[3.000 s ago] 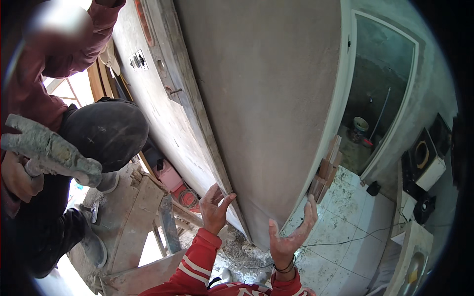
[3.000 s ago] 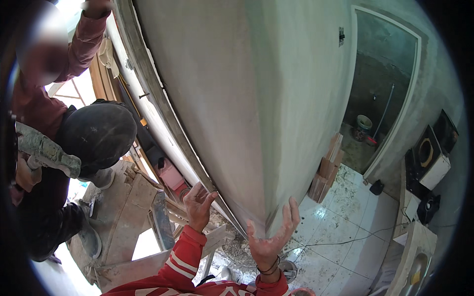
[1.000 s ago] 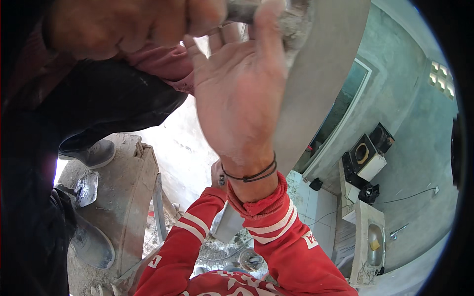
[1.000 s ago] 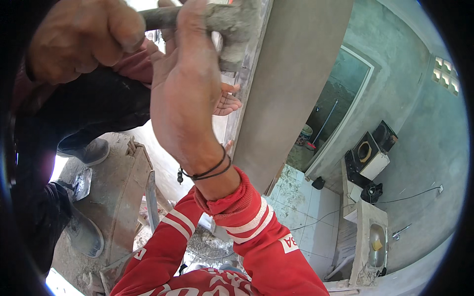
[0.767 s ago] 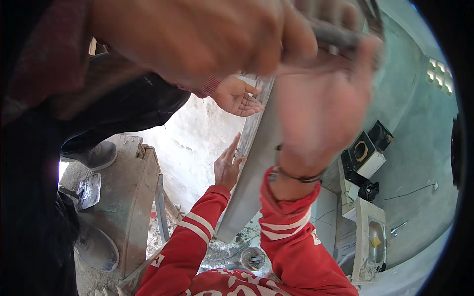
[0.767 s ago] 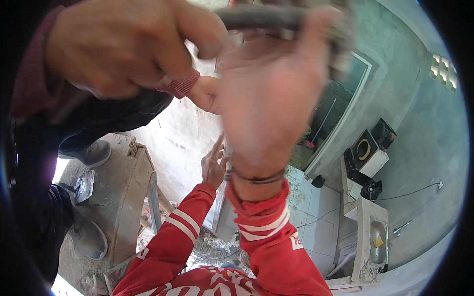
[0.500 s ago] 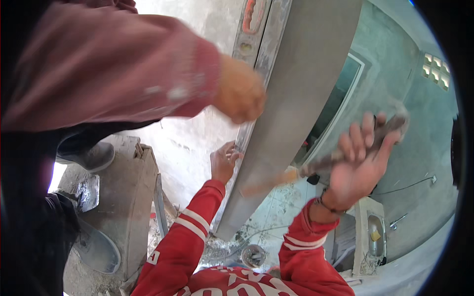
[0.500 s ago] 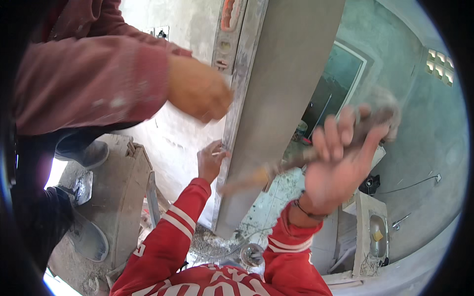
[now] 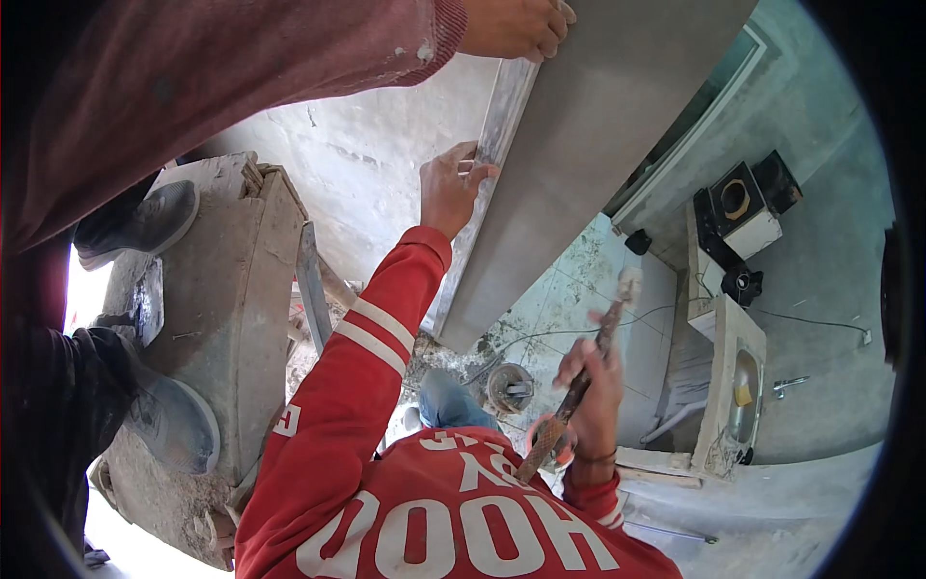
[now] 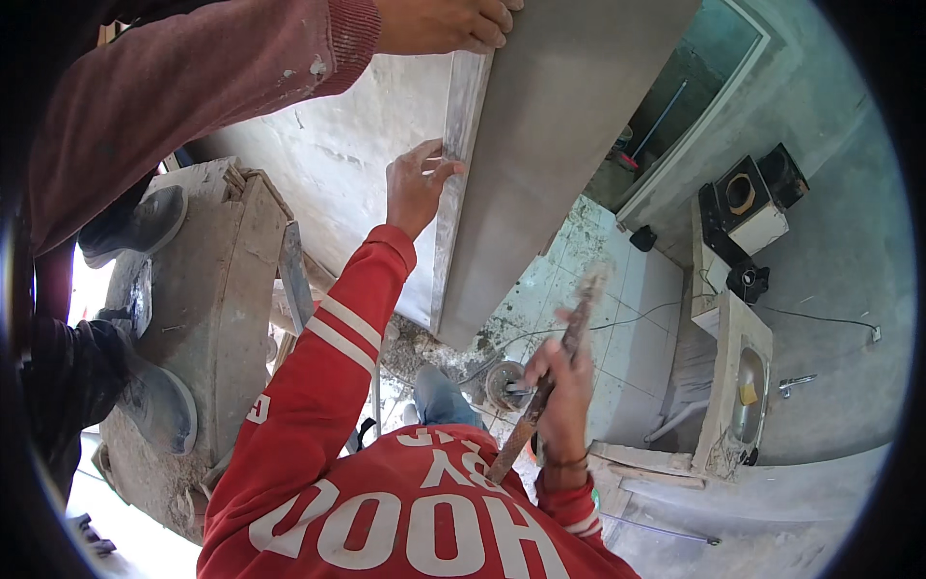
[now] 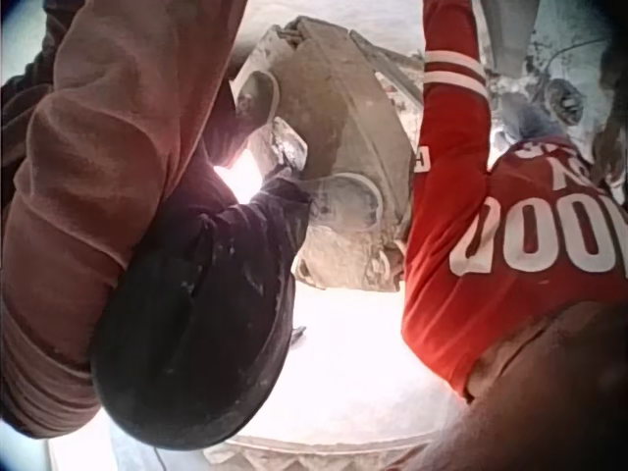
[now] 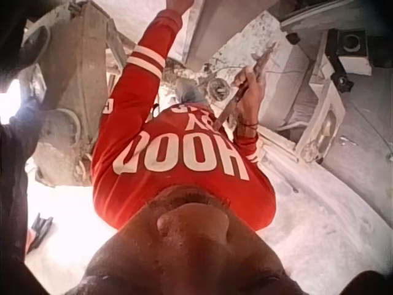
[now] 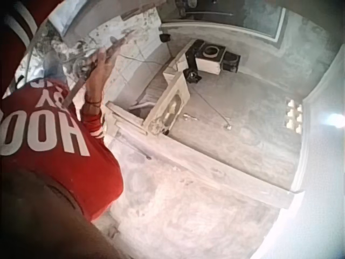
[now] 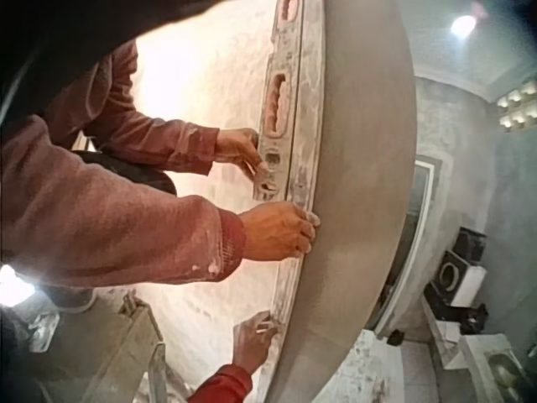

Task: Two people align a wooden board against a wall using a level and then secure it by driving nails into the wall with a hammer.

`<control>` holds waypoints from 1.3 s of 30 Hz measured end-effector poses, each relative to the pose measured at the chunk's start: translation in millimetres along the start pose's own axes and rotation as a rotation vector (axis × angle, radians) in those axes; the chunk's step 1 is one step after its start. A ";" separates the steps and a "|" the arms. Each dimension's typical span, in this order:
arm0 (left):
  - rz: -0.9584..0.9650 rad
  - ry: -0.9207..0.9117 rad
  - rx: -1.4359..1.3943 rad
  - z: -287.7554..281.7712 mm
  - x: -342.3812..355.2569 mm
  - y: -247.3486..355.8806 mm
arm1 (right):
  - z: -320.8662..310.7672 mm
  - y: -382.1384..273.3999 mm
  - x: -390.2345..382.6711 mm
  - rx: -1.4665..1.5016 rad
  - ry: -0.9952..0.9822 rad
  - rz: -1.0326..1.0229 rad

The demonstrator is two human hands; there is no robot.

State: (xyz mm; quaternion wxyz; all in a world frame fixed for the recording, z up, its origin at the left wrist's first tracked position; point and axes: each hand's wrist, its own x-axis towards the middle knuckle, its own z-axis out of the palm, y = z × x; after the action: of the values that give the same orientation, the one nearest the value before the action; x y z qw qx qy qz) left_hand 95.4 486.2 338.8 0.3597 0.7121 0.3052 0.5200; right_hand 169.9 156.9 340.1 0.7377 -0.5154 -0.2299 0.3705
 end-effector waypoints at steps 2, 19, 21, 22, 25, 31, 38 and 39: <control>-0.013 -0.011 0.025 1.3 -4.9 -0.8 | -0.6 15.4 -24.6 -0.188 0.061 0.060; 0.127 -0.104 0.138 7.8 19.2 -27.1 | -12.7 -9.7 22.9 -1.003 0.136 -0.861; 0.607 -0.080 0.015 -4.8 17.8 -22.1 | 6.7 -24.2 31.0 -0.966 0.111 -0.843; 0.370 -0.092 0.060 4.5 14.1 -23.1 | 5.6 -24.4 34.7 -0.787 0.115 -0.729; 0.310 -0.026 0.139 -12.5 19.9 -30.7 | 18.3 -53.9 45.2 -0.933 0.090 -0.902; 0.277 0.057 -0.255 6.7 9.4 -74.8 | 62.5 -116.3 57.5 -1.069 0.057 -1.113; 0.102 -0.086 0.108 -6.9 8.3 -10.5 | 102.4 -139.8 72.4 -0.930 0.067 -1.154; 0.102 -0.085 0.104 -7.3 10.2 -9.3 | 103.6 -136.4 73.6 -0.877 0.080 -1.160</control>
State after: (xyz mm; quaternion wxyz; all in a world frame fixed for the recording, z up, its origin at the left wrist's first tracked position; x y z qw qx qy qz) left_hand 90.7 501.1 337.8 0.3080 0.7658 0.2793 0.4906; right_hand 182.9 249.2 501.5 0.5489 -0.5721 -0.5663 -0.2253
